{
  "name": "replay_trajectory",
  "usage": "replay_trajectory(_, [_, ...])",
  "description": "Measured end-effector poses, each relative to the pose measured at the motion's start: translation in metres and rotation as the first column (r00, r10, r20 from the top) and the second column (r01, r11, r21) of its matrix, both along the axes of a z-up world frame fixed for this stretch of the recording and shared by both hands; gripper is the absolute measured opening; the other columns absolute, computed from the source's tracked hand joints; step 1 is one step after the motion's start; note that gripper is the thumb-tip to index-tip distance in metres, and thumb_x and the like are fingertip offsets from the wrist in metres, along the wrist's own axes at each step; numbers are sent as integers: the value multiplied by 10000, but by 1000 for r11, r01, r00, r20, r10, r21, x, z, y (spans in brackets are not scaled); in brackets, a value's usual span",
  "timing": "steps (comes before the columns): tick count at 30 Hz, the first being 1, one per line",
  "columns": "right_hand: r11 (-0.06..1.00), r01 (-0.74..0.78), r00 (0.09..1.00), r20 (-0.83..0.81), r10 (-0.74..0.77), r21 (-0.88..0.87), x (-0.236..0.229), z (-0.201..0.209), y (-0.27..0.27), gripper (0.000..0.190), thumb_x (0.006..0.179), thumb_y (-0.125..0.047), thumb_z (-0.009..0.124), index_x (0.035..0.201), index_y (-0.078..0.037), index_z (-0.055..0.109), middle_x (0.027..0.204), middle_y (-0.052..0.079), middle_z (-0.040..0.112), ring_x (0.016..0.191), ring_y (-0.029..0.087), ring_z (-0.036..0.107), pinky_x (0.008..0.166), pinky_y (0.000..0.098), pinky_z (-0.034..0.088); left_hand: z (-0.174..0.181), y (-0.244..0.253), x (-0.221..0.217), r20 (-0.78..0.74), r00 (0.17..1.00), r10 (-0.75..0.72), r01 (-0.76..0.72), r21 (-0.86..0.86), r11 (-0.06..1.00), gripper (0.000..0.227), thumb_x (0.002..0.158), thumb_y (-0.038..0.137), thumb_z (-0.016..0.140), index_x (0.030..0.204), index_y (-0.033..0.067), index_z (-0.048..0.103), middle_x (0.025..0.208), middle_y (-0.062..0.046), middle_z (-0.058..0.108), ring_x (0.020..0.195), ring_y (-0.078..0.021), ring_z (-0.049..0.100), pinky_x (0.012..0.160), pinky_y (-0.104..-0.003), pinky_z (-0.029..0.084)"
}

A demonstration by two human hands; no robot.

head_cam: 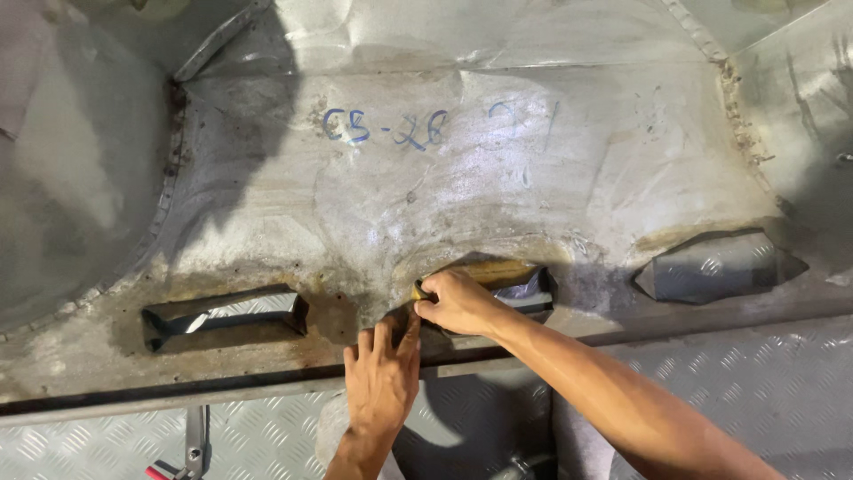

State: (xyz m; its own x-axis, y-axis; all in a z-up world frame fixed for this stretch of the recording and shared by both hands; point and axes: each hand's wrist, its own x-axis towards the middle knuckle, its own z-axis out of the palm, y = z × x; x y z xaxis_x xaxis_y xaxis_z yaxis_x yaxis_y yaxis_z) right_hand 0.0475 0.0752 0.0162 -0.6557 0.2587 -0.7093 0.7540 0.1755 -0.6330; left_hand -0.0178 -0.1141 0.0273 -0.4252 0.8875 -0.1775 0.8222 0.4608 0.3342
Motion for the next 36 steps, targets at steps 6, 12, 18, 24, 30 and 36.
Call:
replay_trajectory(6, [980, -125, 983, -117, 143, 153, 5, -10, 0, 299, 870, -213, 737, 768, 51, 641, 684, 209, 671, 611, 245, 642, 633, 431, 511, -1, -9, 5, 136, 968, 209, -227, 139, 964, 334, 934, 176, 642, 1257, 134, 717, 1105, -53, 642, 956, -267, 569, 800, -430, 424])
replay_trajectory(12, [974, -150, 982, -90, 167, 170, 10, -16, -2, 299, 908, -234, 723, 822, 32, 616, 732, 205, 654, 659, 306, 645, 652, 471, 497, -2, -9, 2, 197, 953, 229, -263, 171, 950, 341, 930, 144, 663, 1264, 95, 710, 1076, -69, 638, 925, -270, 557, 800, -425, 419])
replay_trajectory(18, [970, -148, 967, -176, 183, 195, 13, -30, -4, 245, 915, -196, 710, 846, 25, 631, 765, 201, 677, 706, 327, 686, 685, 476, 526, -4, -12, 0, 147, 982, 118, -134, 109, 985, 421, 871, 144, 685, 1290, 138, 720, 1016, -75, 602, 901, -262, 548, 760, -423, 420])
replay_trajectory(24, [938, -176, 970, -110, 217, 298, 9, -18, -14, 244, 933, -196, 691, 1022, 31, 676, 845, 224, 740, 766, 356, 738, 716, 449, 592, -3, -9, 1, 151, 982, 111, -127, 103, 987, 422, 861, 149, 693, 1282, 155, 722, 1000, -58, 598, 913, -255, 551, 760, -425, 419])
replay_trajectory(30, [939, 72, 915, -397, 72, 335, 17, -8, -15, 333, 884, -220, 742, 1036, 73, 704, 871, 249, 746, 756, 324, 752, 660, 414, 605, -4, -6, 3, 90, 991, 99, -109, 118, 987, 423, 878, 142, 681, 1300, 144, 704, 1012, -57, 599, 894, -250, 549, 752, -431, 412])
replay_trajectory(36, [982, 87, 963, -266, -39, 170, 17, -18, -9, 272, 943, -219, 679, 914, 47, 727, 758, 186, 732, 630, 273, 690, 611, 418, 527, -1, -5, 5, 70, 992, 105, -112, 114, 987, 458, 869, 142, 684, 1325, 187, 701, 1016, -58, 600, 889, -259, 550, 744, -424, 414])
